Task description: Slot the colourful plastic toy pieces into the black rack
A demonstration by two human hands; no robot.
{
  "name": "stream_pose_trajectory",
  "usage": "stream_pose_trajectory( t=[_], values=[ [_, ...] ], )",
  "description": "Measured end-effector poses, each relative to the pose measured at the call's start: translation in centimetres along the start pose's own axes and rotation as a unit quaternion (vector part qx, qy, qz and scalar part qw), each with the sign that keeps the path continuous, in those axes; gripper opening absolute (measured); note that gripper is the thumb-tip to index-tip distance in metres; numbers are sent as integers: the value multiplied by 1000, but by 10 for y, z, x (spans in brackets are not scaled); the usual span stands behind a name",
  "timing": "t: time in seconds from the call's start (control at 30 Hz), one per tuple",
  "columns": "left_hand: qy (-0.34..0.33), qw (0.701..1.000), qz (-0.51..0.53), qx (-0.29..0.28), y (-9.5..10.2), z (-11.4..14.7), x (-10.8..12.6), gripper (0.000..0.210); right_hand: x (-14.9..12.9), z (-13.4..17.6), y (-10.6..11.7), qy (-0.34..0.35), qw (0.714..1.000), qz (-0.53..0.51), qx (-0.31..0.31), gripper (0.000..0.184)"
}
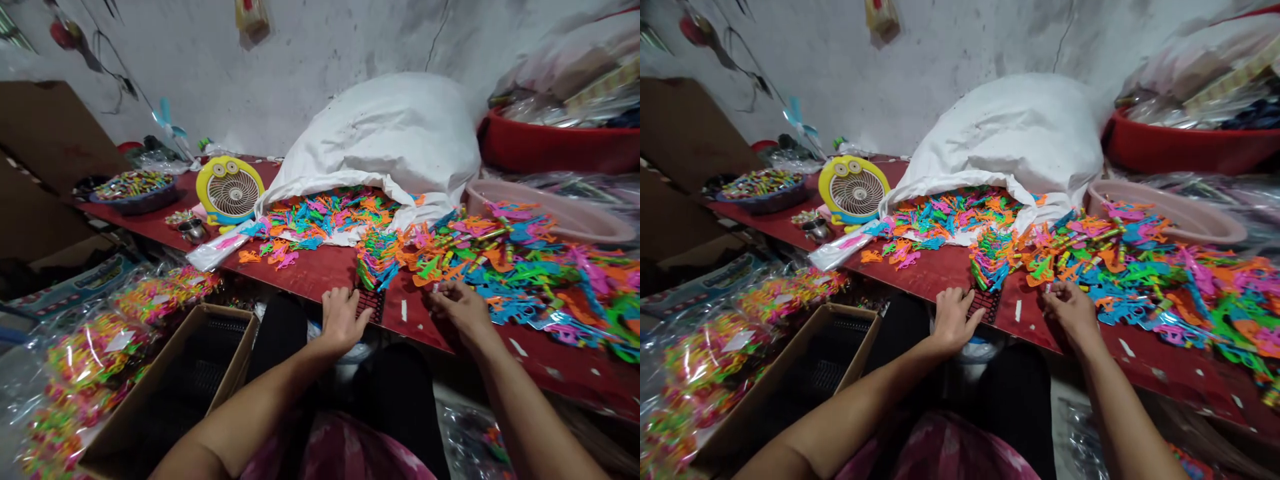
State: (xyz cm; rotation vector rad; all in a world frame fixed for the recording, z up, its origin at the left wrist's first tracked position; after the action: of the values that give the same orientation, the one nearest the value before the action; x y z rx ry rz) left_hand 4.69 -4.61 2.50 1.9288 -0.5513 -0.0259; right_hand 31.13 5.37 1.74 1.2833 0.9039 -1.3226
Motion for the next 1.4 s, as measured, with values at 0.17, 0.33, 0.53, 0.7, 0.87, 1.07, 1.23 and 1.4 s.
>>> stream_pose_trajectory(
  t=[0.17,0.33,0.53,0.7,0.87,1.07,1.23,1.4],
  values=[
    [-23,1000,-5,-21,-4,-2,11,49,-5,34,-19,-20,996,-78,-34,43],
    [-39,999,-3,-24,-5,-1,8,50,7,54,-34,-44,998,-27,-36,38],
    [-45,999,13,-22,-6,1,5,52,10,50,-45,8,1000,0,-17,27],
    [-43,998,42,-17,-5,2,1,51,13,45,-52,22,999,43,2,22],
    [-42,997,56,-16,-7,3,-1,51,10,48,-57,32,998,55,2,21],
    [-50,995,89,9,-12,9,-7,46,10,46,-49,27,998,6,50,23],
    [-50,990,127,26,-19,18,-17,44,14,46,-37,-5,996,-62,62,31],
    [-47,992,119,13,-16,15,-21,43,10,52,-28,-5,990,-120,72,33]
  ],
)
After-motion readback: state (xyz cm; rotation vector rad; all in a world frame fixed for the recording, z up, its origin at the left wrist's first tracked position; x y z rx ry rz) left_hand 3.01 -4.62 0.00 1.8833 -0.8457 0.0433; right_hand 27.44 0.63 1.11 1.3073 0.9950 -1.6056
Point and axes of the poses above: each hand's wrist, its own z-axis away from the middle knuckle, its own y-axis out of the back of the hand, x = y × z, the point moved 5 cm from there along -z, towards the middle knuckle, and after that the axes turned 15 degrees about -y, right-handed, at the moved point
